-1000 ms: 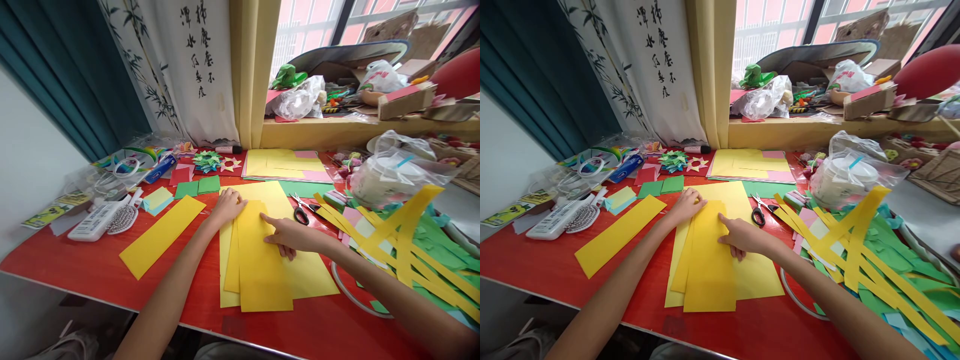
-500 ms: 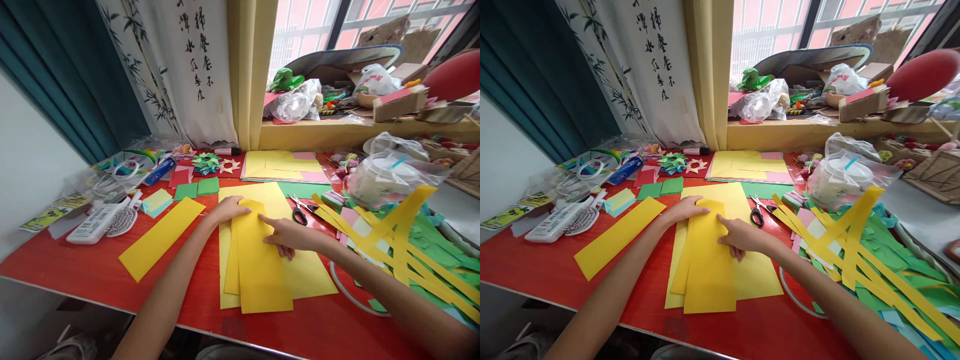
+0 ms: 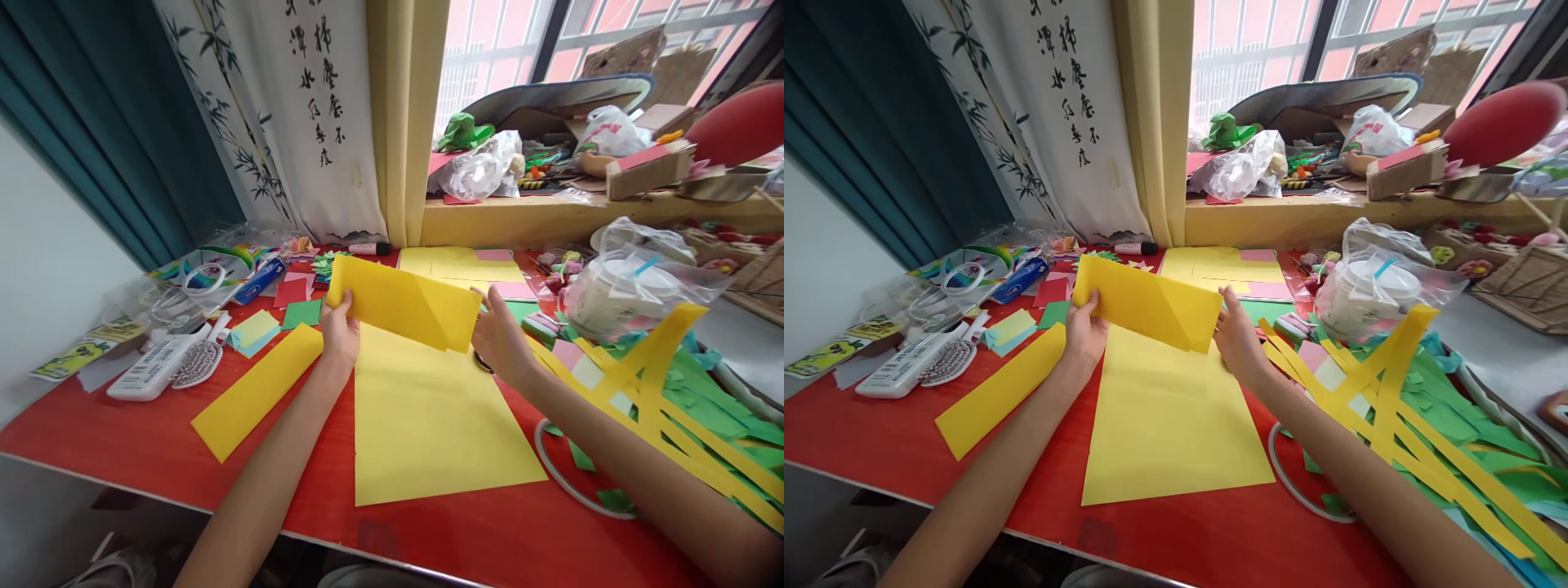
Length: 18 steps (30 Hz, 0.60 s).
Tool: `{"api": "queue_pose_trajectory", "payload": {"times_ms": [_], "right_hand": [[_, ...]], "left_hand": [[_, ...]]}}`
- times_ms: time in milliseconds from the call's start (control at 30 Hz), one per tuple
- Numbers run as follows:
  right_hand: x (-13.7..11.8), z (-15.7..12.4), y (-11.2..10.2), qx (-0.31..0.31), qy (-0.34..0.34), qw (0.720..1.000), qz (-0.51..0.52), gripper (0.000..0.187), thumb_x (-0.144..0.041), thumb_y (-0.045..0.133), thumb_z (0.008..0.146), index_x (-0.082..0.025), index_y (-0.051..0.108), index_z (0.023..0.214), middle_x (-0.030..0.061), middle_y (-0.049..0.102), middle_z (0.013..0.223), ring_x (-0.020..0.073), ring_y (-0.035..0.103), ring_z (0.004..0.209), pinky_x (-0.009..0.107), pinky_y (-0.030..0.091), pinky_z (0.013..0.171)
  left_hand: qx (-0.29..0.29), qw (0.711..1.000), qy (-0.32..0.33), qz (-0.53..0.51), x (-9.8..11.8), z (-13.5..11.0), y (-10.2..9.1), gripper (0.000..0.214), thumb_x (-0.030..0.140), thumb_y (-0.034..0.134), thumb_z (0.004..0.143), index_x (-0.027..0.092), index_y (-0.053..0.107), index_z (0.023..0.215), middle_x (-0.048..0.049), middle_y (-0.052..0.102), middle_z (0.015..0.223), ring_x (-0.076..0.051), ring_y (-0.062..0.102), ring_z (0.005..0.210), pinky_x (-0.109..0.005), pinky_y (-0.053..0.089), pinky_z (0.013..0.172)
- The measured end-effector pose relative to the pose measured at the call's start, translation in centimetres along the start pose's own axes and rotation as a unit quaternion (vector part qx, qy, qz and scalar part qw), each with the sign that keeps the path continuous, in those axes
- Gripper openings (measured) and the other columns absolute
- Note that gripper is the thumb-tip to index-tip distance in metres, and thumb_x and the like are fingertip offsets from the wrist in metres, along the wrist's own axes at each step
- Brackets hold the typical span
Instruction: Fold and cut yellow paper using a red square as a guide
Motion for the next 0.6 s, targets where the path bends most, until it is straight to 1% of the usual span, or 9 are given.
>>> {"api": "queue_pose_trajectory", "payload": {"times_ms": [33,67,133,200,300,367,467,533,600], "right_hand": [[0.2,-0.1,0.5,-0.020,0.000,1.000,0.015,0.059,-0.060,0.023,0.083,-0.025,0.033,0.129,0.0071,0.061,0.107,0.0213,0.057,0.099,0.033,0.047,0.077],[0.2,-0.2,0.9,-0.033,-0.008,0.999,0.025,0.055,-0.057,0.027,0.083,-0.025,0.038,0.126,0.0069,0.062,0.105,0.0215,0.058,0.096,0.033,0.047,0.076],[0.0,-0.2,1.0,-0.029,-0.037,0.998,0.036,0.046,-0.046,0.042,0.080,-0.023,0.043,0.121,0.0064,0.062,0.105,0.0210,0.058,0.094,0.032,0.047,0.075],[-0.4,0.0,0.3,0.005,-0.075,0.996,0.038,0.042,-0.034,0.047,0.076,-0.022,0.046,0.117,0.0061,0.059,0.110,0.0202,0.057,0.096,0.030,0.047,0.075],[-0.7,0.4,-1.2,0.061,-0.113,0.992,0.015,0.040,-0.026,0.044,0.074,-0.023,0.046,0.114,0.0048,0.056,0.116,0.0191,0.055,0.101,0.029,0.047,0.076],[-0.4,0.7,-1.8,0.071,-0.112,0.991,-0.003,0.039,-0.025,0.044,0.074,-0.023,0.045,0.113,0.0043,0.056,0.116,0.0184,0.055,0.101,0.029,0.047,0.076],[0.6,0.9,-1.7,0.045,-0.093,0.995,0.003,0.038,-0.024,0.047,0.073,-0.022,0.044,0.111,0.0047,0.056,0.114,0.0178,0.056,0.098,0.028,0.047,0.076],[1.2,0.9,-1.3,0.022,-0.074,0.997,0.003,0.040,-0.025,0.048,0.073,-0.022,0.044,0.112,0.0050,0.056,0.113,0.0178,0.057,0.094,0.028,0.048,0.073],[1.5,0.8,-1.0,0.013,-0.061,0.998,-0.014,0.041,-0.026,0.047,0.074,-0.023,0.043,0.114,0.0046,0.058,0.110,0.0181,0.058,0.090,0.028,0.048,0.070]], "left_hand": [[0.006,1.000,-0.001,-0.007,-0.2,-0.2,0.0,0.025,0.029,0.055,0.072,0.023,0.052,0.097,-0.0036,0.063,0.104,-0.016,0.057,0.100,-0.026,0.048,0.076],[0.008,1.000,-0.004,-0.011,-0.4,-0.5,0.1,0.025,0.028,0.055,0.071,0.023,0.053,0.095,-0.0038,0.064,0.102,-0.017,0.058,0.099,-0.027,0.048,0.075],[0.006,1.000,-0.009,-0.009,-0.6,-0.8,0.4,0.024,0.027,0.055,0.070,0.021,0.054,0.093,-0.0043,0.065,0.097,-0.018,0.059,0.097,-0.028,0.047,0.075],[0.000,1.000,-0.009,0.001,-0.4,-0.9,0.4,0.023,0.026,0.052,0.069,0.020,0.054,0.091,-0.0041,0.065,0.095,-0.017,0.059,0.095,-0.028,0.046,0.075],[0.001,1.000,0.008,0.028,0.3,-0.7,0.0,0.022,0.024,0.045,0.070,0.021,0.052,0.091,-0.0018,0.062,0.097,-0.015,0.058,0.092,-0.025,0.044,0.073],[0.003,0.998,0.022,0.058,0.6,-0.5,-0.4,0.021,0.022,0.043,0.069,0.022,0.052,0.088,-0.0004,0.061,0.094,-0.014,0.057,0.090,-0.024,0.043,0.072],[-0.011,0.993,0.030,0.114,0.6,-0.4,-0.5,0.020,0.015,0.045,0.064,0.020,0.054,0.081,-0.0004,0.059,0.089,-0.015,0.054,0.087,-0.024,0.041,0.072],[-0.021,0.989,0.030,0.142,0.3,-0.4,-0.4,0.028,0.011,0.045,0.060,0.020,0.054,0.085,-0.0007,0.058,0.091,-0.015,0.054,0.086,-0.024,0.041,0.071],[-0.027,0.988,0.028,0.152,0.0,-0.5,-0.4,0.038,0.009,0.044,0.059,0.022,0.052,0.094,-0.0009,0.058,0.093,-0.015,0.055,0.084,-0.024,0.041,0.068]]}}
Point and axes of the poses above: each hand's wrist, its own z-axis towards the middle knuckle, its own y-axis out of the palm, x = y × z, the point moved 8 cm from there along z, towards the middle knuckle
